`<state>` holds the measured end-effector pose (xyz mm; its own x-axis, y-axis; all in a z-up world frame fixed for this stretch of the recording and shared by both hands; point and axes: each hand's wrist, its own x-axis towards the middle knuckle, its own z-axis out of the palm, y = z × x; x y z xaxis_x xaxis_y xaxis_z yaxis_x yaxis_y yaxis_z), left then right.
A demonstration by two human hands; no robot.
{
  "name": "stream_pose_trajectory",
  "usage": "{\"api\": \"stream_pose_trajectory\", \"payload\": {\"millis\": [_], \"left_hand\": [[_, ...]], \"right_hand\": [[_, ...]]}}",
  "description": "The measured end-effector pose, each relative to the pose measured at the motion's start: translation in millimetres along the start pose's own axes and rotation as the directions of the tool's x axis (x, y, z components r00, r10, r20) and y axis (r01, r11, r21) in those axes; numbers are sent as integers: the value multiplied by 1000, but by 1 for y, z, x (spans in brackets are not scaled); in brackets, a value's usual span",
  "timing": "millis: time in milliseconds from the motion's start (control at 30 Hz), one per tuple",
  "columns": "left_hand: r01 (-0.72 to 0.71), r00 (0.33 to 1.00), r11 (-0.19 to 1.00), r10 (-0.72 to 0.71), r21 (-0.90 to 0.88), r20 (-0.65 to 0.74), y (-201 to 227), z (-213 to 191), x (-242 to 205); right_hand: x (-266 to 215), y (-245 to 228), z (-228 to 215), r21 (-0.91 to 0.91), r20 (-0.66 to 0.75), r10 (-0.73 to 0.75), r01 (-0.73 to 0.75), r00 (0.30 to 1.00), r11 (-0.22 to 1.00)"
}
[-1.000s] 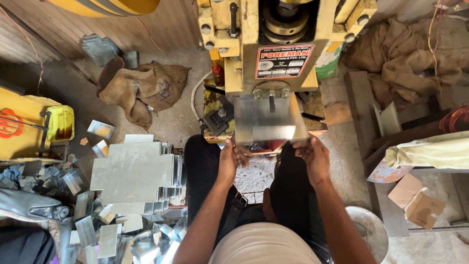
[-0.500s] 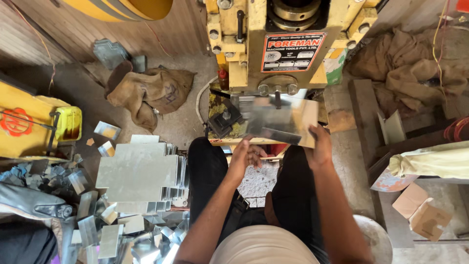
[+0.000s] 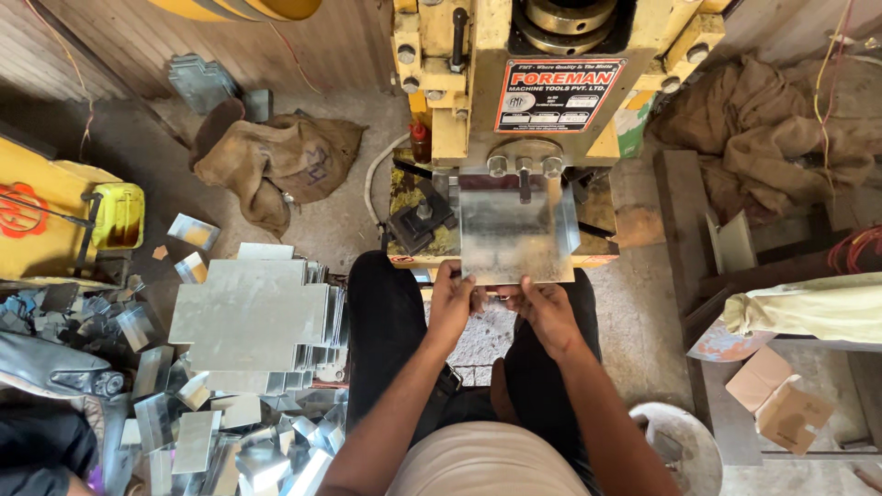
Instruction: The person sits on the floor in a workshop and repeatedly places flat metal sheets into a yellow hydraulic press. They align the sheets, operate the press to flatten or shape them, and then remove the processed sheets to place them in a growing stack on the floor.
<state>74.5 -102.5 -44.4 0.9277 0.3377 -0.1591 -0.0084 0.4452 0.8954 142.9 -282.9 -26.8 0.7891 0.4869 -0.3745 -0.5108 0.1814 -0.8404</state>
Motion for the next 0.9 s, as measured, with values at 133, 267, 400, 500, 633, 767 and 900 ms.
{"api": "stream_pose_trajectory", "payload": {"millis": [133, 267, 400, 500, 633, 767, 900], "left_hand": [[41, 994, 998, -36, 45, -108, 5, -1, 8], [23, 999, 997, -19, 69, -51, 21, -5, 23], [224, 975, 973, -224, 56, -15, 40, -14, 13], [282, 935, 935, -318, 215, 156, 44, -23, -3], [319, 847, 864, -444, 390, 292, 45, -18, -16], [253, 898, 889, -362, 382, 249, 53, 9, -7], [322, 929, 935, -342, 146, 143, 46, 47, 47]], "right_hand": [[17, 1, 5, -51, -29, -44, 42, 999, 998], [30, 1, 10, -246, -112, -78, 49, 991, 968], [28, 2, 16, -312, -226, -118, 43, 967, 949], [29, 6, 14, -297, -226, -134, 62, 965, 953], [34, 12, 9, -221, -151, -206, 170, 967, 960], [24, 12, 1, -177, -131, -148, 123, 980, 977], [24, 23, -10, -21, -172, -142, 141, 975, 990]]}}
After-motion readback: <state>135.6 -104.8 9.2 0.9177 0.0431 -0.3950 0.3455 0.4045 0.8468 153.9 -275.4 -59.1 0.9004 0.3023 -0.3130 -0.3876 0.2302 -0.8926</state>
